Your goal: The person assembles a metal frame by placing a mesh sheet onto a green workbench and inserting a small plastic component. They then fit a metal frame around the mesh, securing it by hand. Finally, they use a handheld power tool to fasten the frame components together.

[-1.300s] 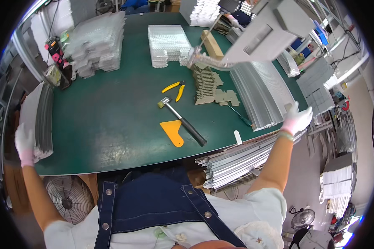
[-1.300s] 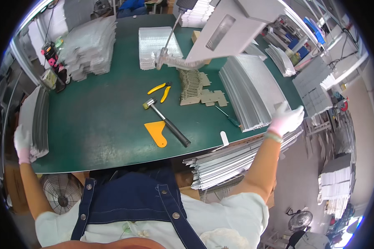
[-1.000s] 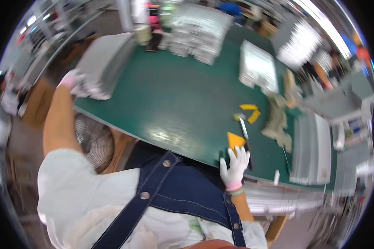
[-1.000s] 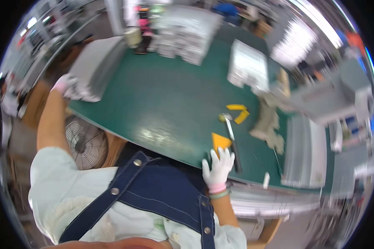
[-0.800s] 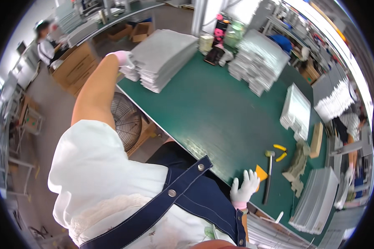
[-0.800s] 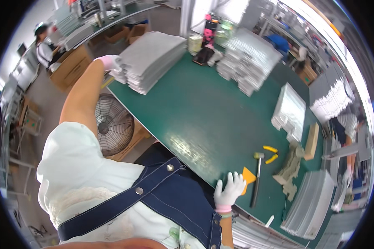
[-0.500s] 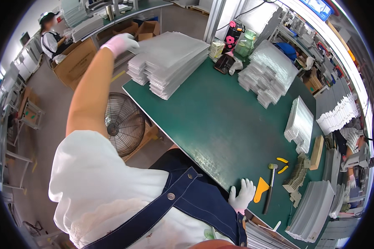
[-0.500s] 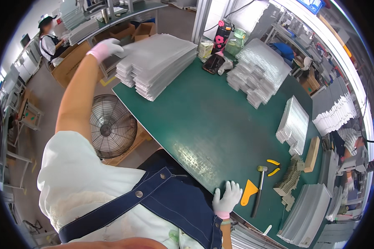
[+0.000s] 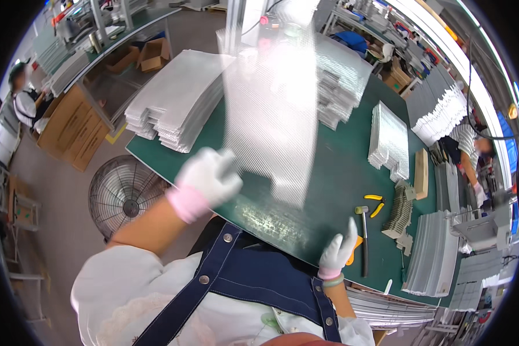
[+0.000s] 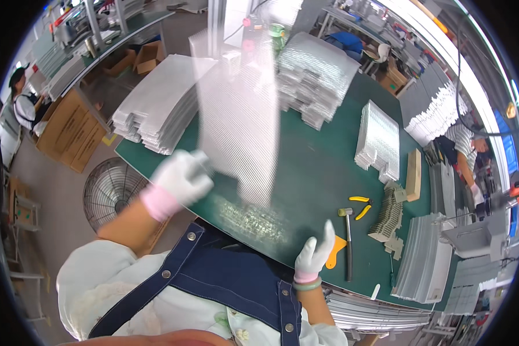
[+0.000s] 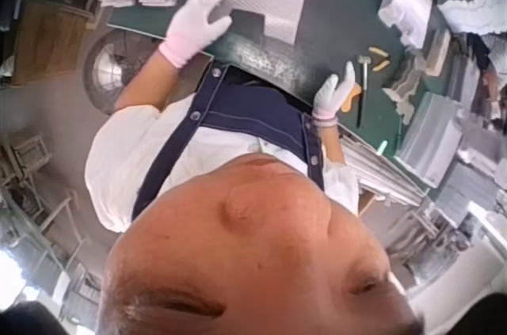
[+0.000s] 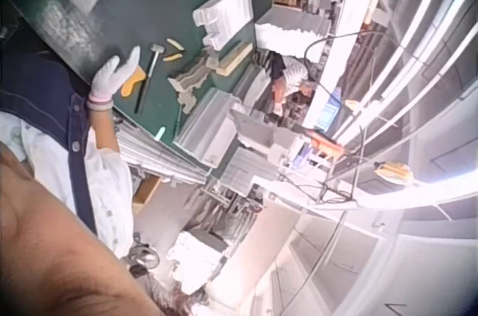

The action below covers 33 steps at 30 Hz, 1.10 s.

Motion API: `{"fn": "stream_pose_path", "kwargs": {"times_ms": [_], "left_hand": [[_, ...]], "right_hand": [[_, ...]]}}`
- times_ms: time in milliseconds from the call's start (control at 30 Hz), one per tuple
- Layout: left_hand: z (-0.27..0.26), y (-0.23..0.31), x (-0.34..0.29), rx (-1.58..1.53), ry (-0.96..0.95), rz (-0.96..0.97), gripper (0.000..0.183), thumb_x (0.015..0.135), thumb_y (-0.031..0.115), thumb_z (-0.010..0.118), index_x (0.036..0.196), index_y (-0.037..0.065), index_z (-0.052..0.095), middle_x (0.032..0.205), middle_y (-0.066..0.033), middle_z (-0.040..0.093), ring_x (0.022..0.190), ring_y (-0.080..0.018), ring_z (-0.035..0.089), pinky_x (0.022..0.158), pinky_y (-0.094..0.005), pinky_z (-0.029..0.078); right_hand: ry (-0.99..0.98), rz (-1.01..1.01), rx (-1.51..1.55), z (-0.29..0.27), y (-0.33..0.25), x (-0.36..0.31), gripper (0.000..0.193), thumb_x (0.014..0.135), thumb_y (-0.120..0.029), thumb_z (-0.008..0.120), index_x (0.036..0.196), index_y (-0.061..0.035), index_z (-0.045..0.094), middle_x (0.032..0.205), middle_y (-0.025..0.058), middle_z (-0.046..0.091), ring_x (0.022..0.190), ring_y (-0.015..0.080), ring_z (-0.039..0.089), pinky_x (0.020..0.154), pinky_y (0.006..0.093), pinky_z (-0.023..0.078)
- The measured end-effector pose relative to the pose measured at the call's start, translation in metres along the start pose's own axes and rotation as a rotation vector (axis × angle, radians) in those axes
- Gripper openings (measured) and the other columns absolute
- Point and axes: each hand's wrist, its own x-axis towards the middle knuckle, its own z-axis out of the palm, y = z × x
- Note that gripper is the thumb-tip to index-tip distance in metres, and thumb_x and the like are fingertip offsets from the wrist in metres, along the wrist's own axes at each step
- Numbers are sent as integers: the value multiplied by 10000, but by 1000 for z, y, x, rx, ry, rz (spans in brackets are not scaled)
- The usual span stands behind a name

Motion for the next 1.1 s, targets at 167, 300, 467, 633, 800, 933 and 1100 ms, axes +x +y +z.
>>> {"fn": "stream_pose_path", "kwargs": {"times_ms": [167,300,467,633,800,933,1100], "left_hand": [[86,42,4,246,-712,146,602,841,602,623,1059,47,700,932,-226,648,858,-391,665,829,-486,534],[69,24,145,143,-182,263,525,871,515,615,785,5,706,780,-222,659,765,-406,653,744,-479,542],[83,-9,367,-218,115,-55,626,876,505,606,1155,-53,650,1061,-294,685,1011,-412,672,896,-463,534],[106,-6,436,5,-75,-219,532,870,446,680,1163,3,699,1175,-218,690,1087,-355,667,962,-399,507],[114,26,417,532,655,277,237,751,258,772,871,76,681,910,-130,665,911,-308,650,803,-418,504],[75,54,409,-89,503,320,237,811,207,756,936,19,685,903,-152,695,885,-269,677,821,-393,525],[21,52,416,-489,360,190,239,891,176,717,1027,-16,672,898,-110,714,849,-193,668,815,-324,529]], "right_hand": [[-471,-235,-490,15,9,43,470,836,-234,690,1257,-41,606,1222,190,587,1158,374,547,1034,494,382],[-803,-97,-524,8,16,77,460,826,-396,719,1159,-80,683,1201,138,638,1210,338,555,1093,613,322],[-171,-437,-256,56,15,272,504,880,-295,716,1281,-12,602,1314,231,601,1253,408,542,1102,477,381],[-235,-196,-743,120,59,412,680,951,-508,565,1457,-62,475,1520,213,427,1447,372,337,1158,479,327],[-360,-47,-466,129,92,418,718,974,-589,455,1469,-69,472,1530,200,433,1443,356,366,1180,510,271],[-341,37,-283,123,105,421,715,982,-588,433,1455,-54,485,1486,198,490,1405,352,430,1165,551,269],[-404,18,-473,116,82,419,709,964,-595,451,1411,-51,535,1456,177,525,1371,346,462,1159,558,271]]}}
